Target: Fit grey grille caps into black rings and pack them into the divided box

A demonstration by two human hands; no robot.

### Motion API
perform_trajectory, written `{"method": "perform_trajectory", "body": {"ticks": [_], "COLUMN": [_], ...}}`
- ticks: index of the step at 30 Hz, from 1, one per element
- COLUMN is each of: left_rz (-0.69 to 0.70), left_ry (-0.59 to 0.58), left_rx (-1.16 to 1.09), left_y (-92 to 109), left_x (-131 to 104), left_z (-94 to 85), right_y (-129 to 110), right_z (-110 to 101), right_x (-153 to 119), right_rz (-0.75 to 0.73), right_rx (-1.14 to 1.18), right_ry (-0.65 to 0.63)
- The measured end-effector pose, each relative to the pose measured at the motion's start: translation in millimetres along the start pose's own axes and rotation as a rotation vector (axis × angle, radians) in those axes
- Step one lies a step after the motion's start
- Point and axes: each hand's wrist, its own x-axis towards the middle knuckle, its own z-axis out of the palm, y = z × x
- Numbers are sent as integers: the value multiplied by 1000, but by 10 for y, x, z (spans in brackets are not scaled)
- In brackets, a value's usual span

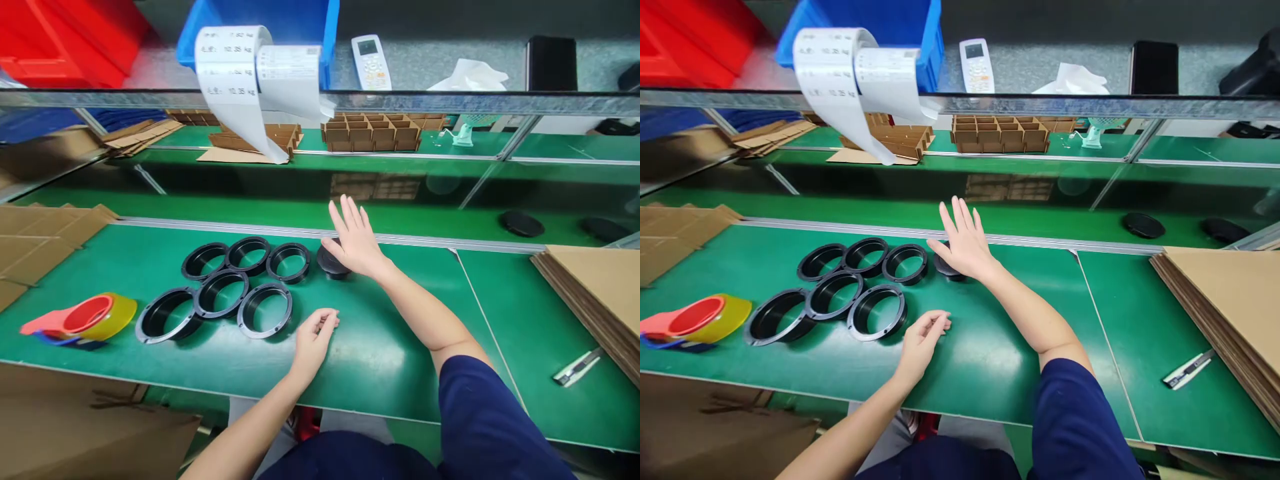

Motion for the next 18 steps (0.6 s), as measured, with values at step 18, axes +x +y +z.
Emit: {"method": "perform_trajectory", "body": {"ticks": [18], "left_rz": [977], "left_ry": [-286], "left_rx": [1191], "left_y": [-114], "left_x": [755], "left_z": [165], "right_y": [3680], "right_z": [-1135], "right_x": [-1081], "right_rz": [1566], "right_rx": [340], "right_ry": [1035]}}
